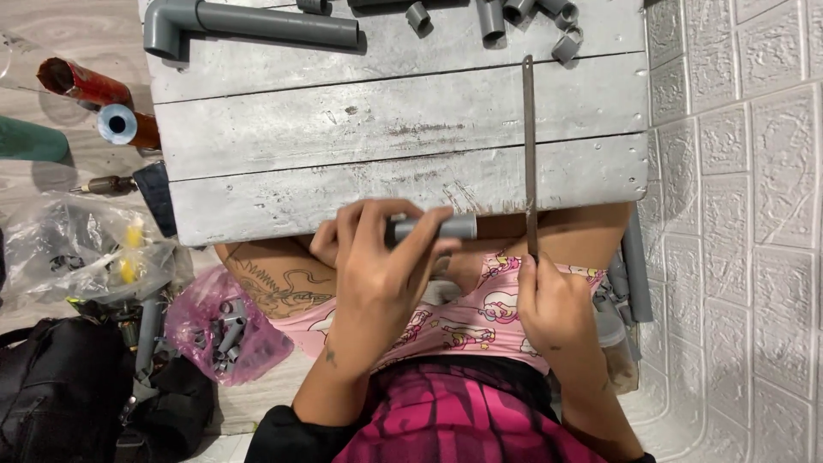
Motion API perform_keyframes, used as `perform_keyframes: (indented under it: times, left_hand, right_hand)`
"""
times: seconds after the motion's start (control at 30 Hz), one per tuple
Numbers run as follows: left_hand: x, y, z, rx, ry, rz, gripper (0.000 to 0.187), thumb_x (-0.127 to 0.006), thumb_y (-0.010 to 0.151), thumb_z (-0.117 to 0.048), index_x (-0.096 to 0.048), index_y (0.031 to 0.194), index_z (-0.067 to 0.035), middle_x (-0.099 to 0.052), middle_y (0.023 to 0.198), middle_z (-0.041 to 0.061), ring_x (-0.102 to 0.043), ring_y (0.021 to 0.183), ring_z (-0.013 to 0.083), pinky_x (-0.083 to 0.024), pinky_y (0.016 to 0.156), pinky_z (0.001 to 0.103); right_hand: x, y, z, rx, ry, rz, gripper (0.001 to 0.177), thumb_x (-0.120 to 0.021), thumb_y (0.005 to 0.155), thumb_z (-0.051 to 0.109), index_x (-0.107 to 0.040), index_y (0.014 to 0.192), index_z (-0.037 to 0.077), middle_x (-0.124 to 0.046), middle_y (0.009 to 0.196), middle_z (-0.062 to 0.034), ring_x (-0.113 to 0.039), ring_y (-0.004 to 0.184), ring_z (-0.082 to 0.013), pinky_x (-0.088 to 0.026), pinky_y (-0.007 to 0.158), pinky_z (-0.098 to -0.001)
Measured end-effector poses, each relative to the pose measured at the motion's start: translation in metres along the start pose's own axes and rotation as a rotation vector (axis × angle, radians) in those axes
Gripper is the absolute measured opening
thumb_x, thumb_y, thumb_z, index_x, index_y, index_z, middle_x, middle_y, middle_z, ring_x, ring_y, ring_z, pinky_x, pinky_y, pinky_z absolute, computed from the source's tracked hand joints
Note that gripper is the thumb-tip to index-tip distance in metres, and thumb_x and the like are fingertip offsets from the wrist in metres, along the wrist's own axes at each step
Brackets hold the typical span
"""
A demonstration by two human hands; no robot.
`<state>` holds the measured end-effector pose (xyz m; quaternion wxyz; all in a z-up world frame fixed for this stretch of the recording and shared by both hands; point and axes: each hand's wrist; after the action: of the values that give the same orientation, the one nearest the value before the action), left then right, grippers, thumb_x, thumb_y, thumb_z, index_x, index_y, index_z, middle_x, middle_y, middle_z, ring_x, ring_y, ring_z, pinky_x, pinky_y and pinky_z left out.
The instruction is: Sanding and cutting PVC pipes manually using sandpaper and a hacksaw blade.
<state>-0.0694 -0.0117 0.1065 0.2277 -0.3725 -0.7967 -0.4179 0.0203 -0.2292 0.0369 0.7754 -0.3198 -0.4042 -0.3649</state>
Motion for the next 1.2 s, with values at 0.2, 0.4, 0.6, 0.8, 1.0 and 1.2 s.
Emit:
perform_keyframes:
  times: [0.2,0.4,0.6,0.8,1.0,1.2]
  left_hand:
    - [-0.074,0.005,0.049,0.025,0.077,-0.014,0.021,-0.070,0.099,-0.030,-0.072,0.112,-0.013,-0.055,0.098,0.007,-0.052,0.096,0.0308,-0.032,0.084,0.042]
    - [-0.088,0.012,0.056,0.067,0.096,0.015,0.019,-0.067,0.101,-0.028,-0.071,0.107,-0.010,-0.049,0.095,0.004,-0.050,0.097,0.0263,-0.039,0.081,0.039]
    - [-0.089,0.010,0.057,0.069,0.121,0.017,0.019,-0.068,0.100,-0.029,-0.071,0.105,-0.010,-0.046,0.093,0.003,-0.049,0.094,0.0254,-0.040,0.080,0.039]
    - [-0.093,0.008,0.061,0.060,0.155,0.016,0.021,-0.065,0.101,-0.034,-0.070,0.107,-0.014,-0.044,0.093,0.001,-0.049,0.094,0.0248,-0.035,0.080,0.038]
    - [-0.091,0.009,0.059,0.071,0.138,0.009,0.021,-0.065,0.101,-0.032,-0.071,0.106,-0.013,-0.044,0.092,0.002,-0.050,0.095,0.0252,-0.036,0.080,0.038]
    - [-0.104,0.001,0.065,0.108,0.243,0.030,0.018,-0.062,0.105,-0.037,-0.067,0.113,-0.023,-0.054,0.103,0.005,-0.053,0.096,0.0258,-0.028,0.090,0.041]
  right_hand:
    - [-0.025,0.010,0.004,0.050,-0.090,-0.004,0.031,-0.047,0.105,0.032,-0.059,0.081,0.016,-0.065,0.054,-0.0135,-0.073,0.061,-0.0355,-0.055,0.055,-0.0454]
    - [-0.032,0.028,0.028,0.047,-0.081,0.044,0.034,-0.043,0.105,0.029,-0.057,0.083,0.009,-0.064,0.056,-0.0214,-0.071,0.063,-0.0446,-0.056,0.057,-0.0541]
    - [-0.035,0.029,0.036,0.045,-0.110,0.065,0.035,-0.042,0.107,0.029,-0.057,0.082,0.008,-0.063,0.055,-0.0203,-0.071,0.062,-0.0438,-0.057,0.059,-0.0540]
    - [-0.037,0.032,0.033,0.073,-0.092,0.061,0.034,-0.042,0.107,0.027,-0.056,0.082,0.008,-0.062,0.054,-0.0201,-0.071,0.064,-0.0444,-0.056,0.058,-0.0538]
    - [-0.040,0.030,0.034,0.076,-0.121,0.061,0.034,-0.043,0.106,0.027,-0.057,0.082,0.008,-0.061,0.053,-0.0193,-0.071,0.060,-0.0424,-0.056,0.056,-0.0527]
    - [-0.039,0.029,0.034,0.052,-0.156,0.113,0.030,-0.046,0.107,0.023,-0.059,0.091,0.000,-0.063,0.065,-0.0314,-0.061,0.061,-0.0573,-0.044,0.055,-0.0646]
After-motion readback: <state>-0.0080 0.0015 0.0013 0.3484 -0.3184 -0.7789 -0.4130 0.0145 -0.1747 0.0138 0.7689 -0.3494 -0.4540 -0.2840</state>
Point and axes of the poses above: each hand's wrist, its own y-axis towards the middle knuckle, its own x-axis out of the back of the hand, z = x × y
